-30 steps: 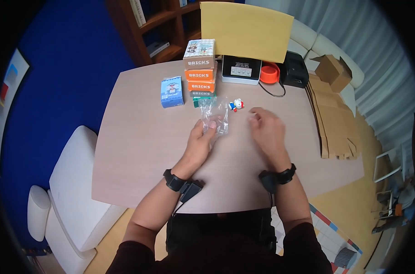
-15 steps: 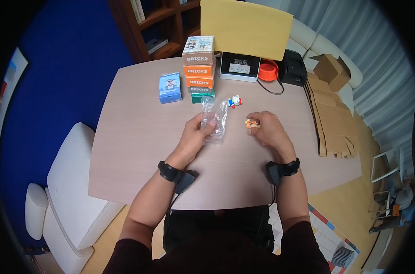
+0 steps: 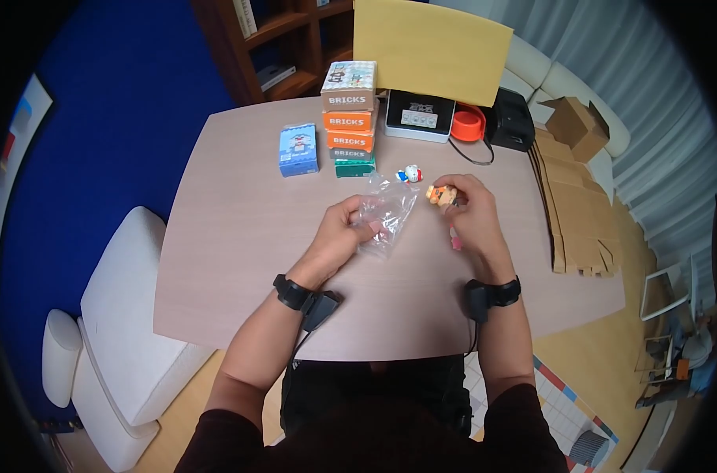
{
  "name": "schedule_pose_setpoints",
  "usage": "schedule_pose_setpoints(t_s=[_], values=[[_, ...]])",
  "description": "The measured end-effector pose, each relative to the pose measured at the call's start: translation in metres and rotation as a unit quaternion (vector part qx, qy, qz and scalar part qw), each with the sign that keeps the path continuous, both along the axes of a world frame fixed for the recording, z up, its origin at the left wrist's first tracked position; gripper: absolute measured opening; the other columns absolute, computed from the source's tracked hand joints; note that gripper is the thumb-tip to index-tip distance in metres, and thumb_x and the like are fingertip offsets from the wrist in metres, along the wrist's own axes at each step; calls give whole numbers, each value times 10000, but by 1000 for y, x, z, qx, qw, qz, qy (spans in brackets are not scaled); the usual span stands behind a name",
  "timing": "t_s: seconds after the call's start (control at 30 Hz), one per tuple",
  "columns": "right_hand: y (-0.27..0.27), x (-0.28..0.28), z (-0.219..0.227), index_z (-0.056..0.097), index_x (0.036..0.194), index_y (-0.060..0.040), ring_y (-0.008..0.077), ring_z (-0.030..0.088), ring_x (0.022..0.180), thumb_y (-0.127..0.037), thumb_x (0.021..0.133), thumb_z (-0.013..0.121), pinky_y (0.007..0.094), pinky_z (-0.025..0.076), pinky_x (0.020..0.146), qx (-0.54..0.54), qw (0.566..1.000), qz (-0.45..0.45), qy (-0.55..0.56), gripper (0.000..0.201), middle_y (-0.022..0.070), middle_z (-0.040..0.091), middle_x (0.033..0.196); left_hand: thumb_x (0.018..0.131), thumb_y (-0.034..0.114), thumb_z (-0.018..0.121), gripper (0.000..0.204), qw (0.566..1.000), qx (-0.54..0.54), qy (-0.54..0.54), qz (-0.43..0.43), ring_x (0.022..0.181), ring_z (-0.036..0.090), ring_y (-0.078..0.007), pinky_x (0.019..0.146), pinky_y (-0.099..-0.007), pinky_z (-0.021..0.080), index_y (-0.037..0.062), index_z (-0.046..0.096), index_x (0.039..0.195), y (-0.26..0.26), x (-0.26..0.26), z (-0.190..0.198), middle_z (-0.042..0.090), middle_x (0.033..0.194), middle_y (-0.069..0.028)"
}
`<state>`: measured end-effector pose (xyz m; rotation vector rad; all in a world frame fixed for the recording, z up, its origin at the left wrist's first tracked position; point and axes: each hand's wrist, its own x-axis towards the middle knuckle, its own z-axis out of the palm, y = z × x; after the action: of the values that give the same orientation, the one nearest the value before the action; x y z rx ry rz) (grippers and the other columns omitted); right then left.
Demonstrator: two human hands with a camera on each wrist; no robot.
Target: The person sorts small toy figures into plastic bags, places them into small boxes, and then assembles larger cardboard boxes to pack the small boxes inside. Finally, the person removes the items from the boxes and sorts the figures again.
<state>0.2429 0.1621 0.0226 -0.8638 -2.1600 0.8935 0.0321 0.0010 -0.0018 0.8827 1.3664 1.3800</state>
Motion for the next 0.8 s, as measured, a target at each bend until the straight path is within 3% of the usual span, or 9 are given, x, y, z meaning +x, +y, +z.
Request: schedule_pose_setpoints(t_s=[0.03,0.07,0.13,0.37,0.43,0.57,0.6,0.63,0.8], values=[[1,1,2,761,1171,-40,233,683,987,165,772,675,328,545,876,-64,995,11,71,457,92,678,1077,1056,67,651,308,1000,0,0,1,977,701,-115,885,-278,559,-6,673,1355,0,0,-2,754,1127,-68],[0,0,4,761,1171,-40,233,683,987,165,772,675,328,545,876,-64,995,12,71,457,92,678,1077,1062,74,645,314,1000,4,-9,-10,966,703,-116,871,-273,556,-6,666,1365,1,0,-4,755,1109,-63],[-4,-4,6,745,1201,-10,147,655,1007,190,791,656,271,527,906,-97,982,52,152,465,53,662,1107,1068,81,639,320,1000,7,-18,-22,955,705,-116,857,-267,554,-6,659,1375,2,0,-4,756,1092,-57],[-17,-7,14,730,1227,20,156,661,1102,182,801,664,270,525,979,-86,985,46,145,460,80,704,1192,1055,99,677,341,999,25,-34,-18,915,716,-113,797,-268,575,-4,636,1377,2,1,-4,756,1054,-54],[-22,-8,20,708,1264,45,168,665,1131,179,789,667,286,523,1003,-230,950,84,193,496,95,718,1219,1041,85,695,359,997,42,-65,11,894,720,-112,773,-274,588,-5,630,1382,0,3,-1,758,1044,-54],[-16,-5,13,687,1292,65,176,669,1159,173,777,670,306,523,1041,-249,926,161,232,527,104,719,1238,982,32,755,494,993,40,-76,81,831,726,-115,726,-274,600,-3,570,1439,2,2,7,764,987,-53],[-16,-5,13,688,1293,66,182,663,1189,167,772,675,319,519,1064,-291,903,201,245,530,105,717,1247,969,22,767,546,991,29,-72,105,813,726,-116,724,-272,598,0,543,1467,2,3,8,765,961,-54],[-16,-5,12,690,1293,67,188,657,1219,161,768,681,331,516,1087,-332,875,241,256,534,106,715,1256,969,22,767,546,991,29,-73,106,813,726,-116,724,-272,598,0,543,1467,1,3,8,765,961,-54],[-29,-19,1,691,1289,69,193,692,1174,150,790,690,328,549,1058,-375,859,270,220,506,124,724,1249,994,39,747,678,995,46,-33,85,768,729,-122,731,-270,585,31,421,1588,-2,10,14,766,900,-66]])
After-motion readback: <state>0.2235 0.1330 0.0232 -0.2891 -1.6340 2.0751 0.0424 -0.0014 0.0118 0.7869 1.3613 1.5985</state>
